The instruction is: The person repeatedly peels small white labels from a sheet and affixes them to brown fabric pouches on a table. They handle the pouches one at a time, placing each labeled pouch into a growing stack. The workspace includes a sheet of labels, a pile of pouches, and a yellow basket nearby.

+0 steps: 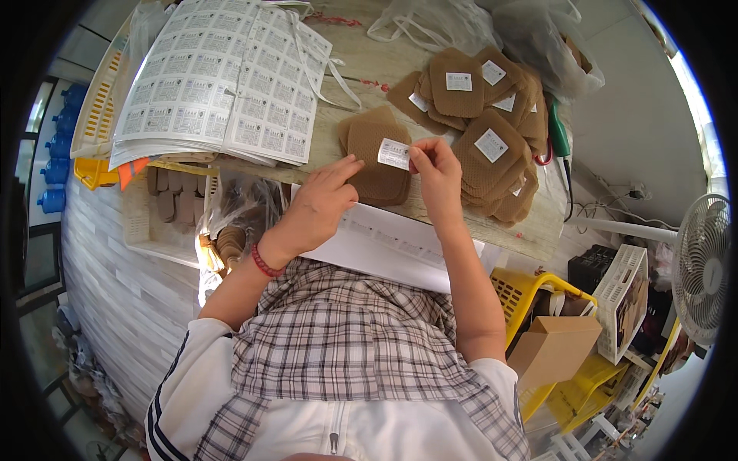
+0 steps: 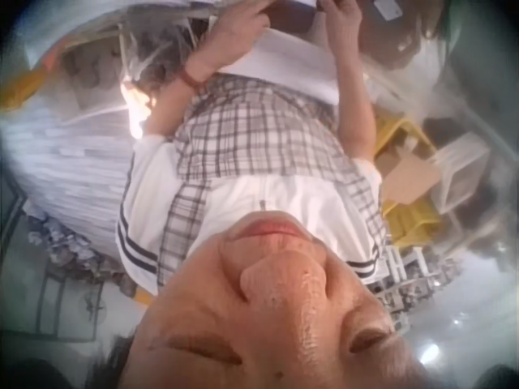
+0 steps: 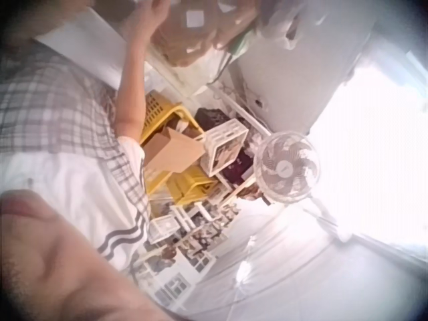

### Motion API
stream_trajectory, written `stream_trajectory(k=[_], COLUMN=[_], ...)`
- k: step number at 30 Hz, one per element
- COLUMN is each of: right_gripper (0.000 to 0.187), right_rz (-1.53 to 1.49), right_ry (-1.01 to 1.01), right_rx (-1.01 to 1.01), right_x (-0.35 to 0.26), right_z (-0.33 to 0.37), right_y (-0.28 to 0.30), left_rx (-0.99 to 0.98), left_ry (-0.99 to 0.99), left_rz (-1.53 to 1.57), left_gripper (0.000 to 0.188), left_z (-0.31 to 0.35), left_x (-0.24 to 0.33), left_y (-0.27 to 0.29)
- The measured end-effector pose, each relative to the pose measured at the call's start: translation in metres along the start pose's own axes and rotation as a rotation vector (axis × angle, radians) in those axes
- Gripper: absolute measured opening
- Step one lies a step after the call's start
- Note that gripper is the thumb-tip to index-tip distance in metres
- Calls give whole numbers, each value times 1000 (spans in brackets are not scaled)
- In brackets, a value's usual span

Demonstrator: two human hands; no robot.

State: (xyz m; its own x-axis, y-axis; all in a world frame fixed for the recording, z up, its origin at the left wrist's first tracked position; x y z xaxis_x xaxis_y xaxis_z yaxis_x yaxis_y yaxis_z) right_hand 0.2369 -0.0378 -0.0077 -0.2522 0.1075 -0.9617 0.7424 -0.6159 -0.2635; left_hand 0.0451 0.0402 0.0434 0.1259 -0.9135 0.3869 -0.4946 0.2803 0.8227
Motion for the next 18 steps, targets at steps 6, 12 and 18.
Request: stream_trajectory(k=[6, 12, 18], right_gripper=[5, 7, 8], right_rz=[264, 416, 466], right_ry=[-72, -36, -23], right_rx=[-10, 39, 53], right_x=[27, 26, 23], right_z=[-34, -32, -34], right_y=[-4, -4, -6], left_rx=[-72, -75, -70], left_ry=[19, 19, 25], left_rz=[12, 13, 4], left_gripper=[6, 8, 8], left_z=[0, -2, -2], left_x=[-7, -8, -9], left_y=[-24, -24, -25])
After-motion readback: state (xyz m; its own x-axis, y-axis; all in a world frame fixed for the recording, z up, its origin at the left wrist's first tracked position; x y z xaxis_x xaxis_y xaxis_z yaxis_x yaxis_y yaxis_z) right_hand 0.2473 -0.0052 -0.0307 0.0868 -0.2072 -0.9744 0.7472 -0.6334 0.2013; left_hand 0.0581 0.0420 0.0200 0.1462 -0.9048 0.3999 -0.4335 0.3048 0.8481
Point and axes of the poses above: each hand's wrist, its own z-axis away from the middle knuckle, its own y-axis out of the back of the hand, x = y × z, the point moved 7 cm from there along -z, towards the middle knuckle, and after that the axes turned 13 degrees about -z, right-handed, at the moved point
